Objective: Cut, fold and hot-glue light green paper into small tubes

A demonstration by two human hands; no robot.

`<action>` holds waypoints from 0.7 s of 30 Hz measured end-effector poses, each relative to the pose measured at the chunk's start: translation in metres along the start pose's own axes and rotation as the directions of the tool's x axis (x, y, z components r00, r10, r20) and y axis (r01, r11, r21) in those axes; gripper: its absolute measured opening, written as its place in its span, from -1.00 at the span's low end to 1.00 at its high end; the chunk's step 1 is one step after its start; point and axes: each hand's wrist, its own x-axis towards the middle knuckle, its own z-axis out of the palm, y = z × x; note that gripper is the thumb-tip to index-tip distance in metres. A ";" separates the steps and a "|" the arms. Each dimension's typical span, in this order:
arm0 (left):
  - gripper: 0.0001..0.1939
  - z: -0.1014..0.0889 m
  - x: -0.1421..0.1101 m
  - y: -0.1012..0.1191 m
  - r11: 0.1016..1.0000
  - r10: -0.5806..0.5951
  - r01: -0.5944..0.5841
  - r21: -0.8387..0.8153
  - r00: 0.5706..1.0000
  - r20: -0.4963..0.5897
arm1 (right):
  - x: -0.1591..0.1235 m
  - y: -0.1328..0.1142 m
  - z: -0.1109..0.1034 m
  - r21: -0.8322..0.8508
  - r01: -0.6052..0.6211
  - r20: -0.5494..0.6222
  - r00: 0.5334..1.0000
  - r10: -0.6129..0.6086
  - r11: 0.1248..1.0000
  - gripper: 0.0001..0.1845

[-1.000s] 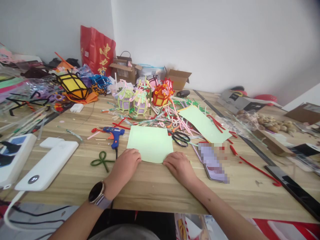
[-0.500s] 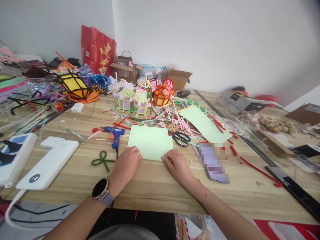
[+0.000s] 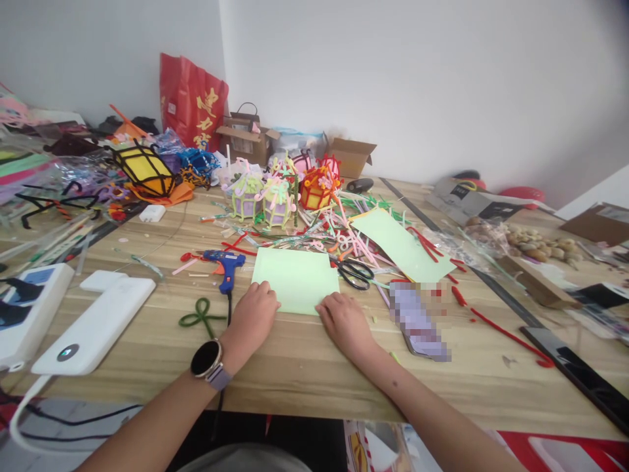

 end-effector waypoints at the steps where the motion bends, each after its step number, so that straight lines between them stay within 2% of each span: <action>1: -0.78 0.000 0.000 0.000 1.000 0.003 -0.003 0.014 1.000 0.000 | 0.000 0.000 0.001 -0.018 0.010 -0.012 1.000 -0.011 1.000 -0.78; 11: -0.77 0.007 0.002 0.002 0.996 0.001 0.004 0.091 0.999 -0.048 | 0.000 0.000 0.010 -0.157 0.036 -0.094 0.994 -0.052 0.987 -0.76; 21: -0.75 0.009 0.003 0.001 0.996 0.000 0.003 0.094 1.000 -0.027 | 0.001 -0.002 0.008 -0.194 0.022 -0.045 0.999 -0.031 0.981 -0.76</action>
